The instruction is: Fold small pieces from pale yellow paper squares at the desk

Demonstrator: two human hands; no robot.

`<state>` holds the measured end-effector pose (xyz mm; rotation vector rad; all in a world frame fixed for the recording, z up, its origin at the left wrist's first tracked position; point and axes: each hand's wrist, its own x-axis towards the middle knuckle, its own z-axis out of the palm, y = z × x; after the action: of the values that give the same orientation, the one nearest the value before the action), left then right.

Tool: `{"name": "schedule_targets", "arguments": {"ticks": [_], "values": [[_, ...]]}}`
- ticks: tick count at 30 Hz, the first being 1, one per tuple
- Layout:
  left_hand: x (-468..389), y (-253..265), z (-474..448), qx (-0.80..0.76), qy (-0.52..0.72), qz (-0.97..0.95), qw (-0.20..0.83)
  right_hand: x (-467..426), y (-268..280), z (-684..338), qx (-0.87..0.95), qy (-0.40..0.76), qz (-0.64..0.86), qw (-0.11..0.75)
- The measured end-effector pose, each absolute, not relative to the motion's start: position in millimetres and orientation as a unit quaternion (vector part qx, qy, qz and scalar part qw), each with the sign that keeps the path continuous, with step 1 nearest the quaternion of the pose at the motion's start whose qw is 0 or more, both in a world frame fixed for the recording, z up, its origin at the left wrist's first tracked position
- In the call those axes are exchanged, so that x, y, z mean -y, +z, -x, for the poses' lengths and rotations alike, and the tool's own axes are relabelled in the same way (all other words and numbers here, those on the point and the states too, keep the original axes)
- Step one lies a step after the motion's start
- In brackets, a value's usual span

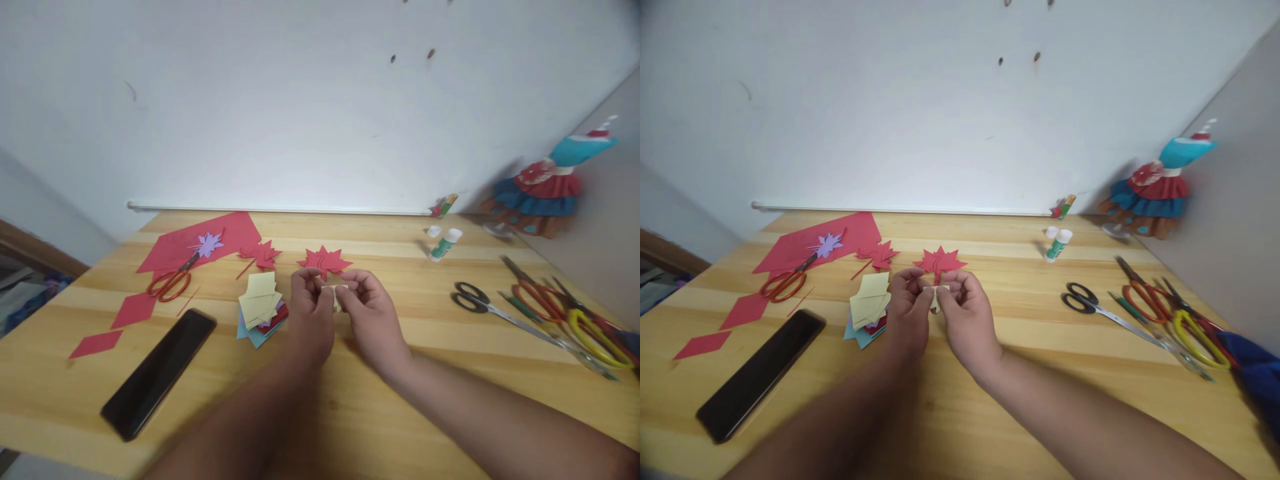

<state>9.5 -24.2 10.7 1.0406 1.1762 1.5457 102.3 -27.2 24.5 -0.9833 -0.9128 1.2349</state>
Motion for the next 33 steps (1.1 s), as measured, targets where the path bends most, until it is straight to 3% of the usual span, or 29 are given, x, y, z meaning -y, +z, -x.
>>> {"name": "schedule_targets", "arguments": {"ticks": [13, 22, 24, 28, 30, 33], "values": [[28, 3, -14, -0.489, 0.606, -0.464, 0.422, 27, 22, -103, 0.343, 0.531, 0.473, 0.613], [28, -5, -14, -0.515, 0.609, -0.474, 0.373, 13, 12, -116, 0.442, 0.446, 0.5, 0.596], [29, -7, -14, -0.531, 0.594, -0.492, 0.351, 2, 10, -128, 0.529, 0.384, 0.537, 0.533], [34, -7, -15, -0.548, 0.54, -0.579, 0.27, -18, 13, -150, 0.721, 0.268, 0.582, 0.264], [38, -6, -16, -0.522, 0.52, -0.633, 0.238, -23, 17, -155, 0.759, 0.223, 0.595, 0.14], [43, -3, -17, -0.475, 0.494, -0.691, 0.23, -25, 23, -158, 0.786, 0.154, 0.598, 0.022]]}}
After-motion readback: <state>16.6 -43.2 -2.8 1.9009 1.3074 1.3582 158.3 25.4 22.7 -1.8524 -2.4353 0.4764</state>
